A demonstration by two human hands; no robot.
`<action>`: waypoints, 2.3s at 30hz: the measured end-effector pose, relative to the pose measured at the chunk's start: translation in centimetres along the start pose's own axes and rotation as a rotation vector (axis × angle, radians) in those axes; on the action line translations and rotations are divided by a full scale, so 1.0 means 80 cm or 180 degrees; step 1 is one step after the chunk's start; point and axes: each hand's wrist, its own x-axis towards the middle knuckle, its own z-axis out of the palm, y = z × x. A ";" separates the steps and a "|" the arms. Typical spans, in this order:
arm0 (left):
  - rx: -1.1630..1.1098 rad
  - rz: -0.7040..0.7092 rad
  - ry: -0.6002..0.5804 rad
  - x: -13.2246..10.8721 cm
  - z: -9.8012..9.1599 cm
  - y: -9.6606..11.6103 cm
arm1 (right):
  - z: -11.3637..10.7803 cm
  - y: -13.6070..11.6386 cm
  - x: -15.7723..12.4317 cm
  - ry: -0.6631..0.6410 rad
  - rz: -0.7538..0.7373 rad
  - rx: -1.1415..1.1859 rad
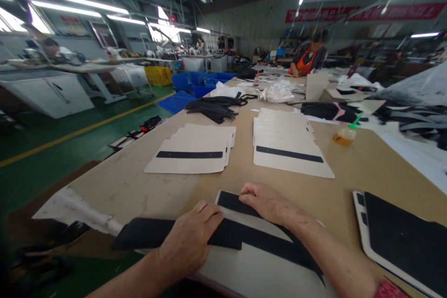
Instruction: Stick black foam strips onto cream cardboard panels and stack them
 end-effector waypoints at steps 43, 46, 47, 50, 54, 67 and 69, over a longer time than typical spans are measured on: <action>0.0687 -0.0115 -0.0090 0.008 0.016 -0.015 | -0.016 0.122 -0.151 0.1338 0.1471 0.0499; 0.0742 -0.0091 -0.0024 0.007 0.020 -0.018 | -0.018 0.118 -0.147 0.1406 0.1549 0.0296; 0.0770 -0.0077 -0.0003 0.007 0.020 -0.018 | -0.018 0.117 -0.146 0.1412 0.1581 0.0243; 0.0802 -0.0019 0.0011 0.007 0.020 -0.019 | -0.017 0.116 -0.142 0.1441 0.1638 0.0201; 0.0788 -0.0040 -0.0052 0.008 0.020 -0.020 | -0.014 0.117 -0.138 0.1519 0.1706 0.0092; 0.0801 -0.0099 -0.0065 0.011 0.013 -0.017 | -0.019 0.103 -0.134 0.1426 0.1589 -0.1300; 0.0803 -0.0095 -0.0155 0.017 0.005 -0.012 | -0.016 0.093 -0.132 0.1257 0.1523 -0.1511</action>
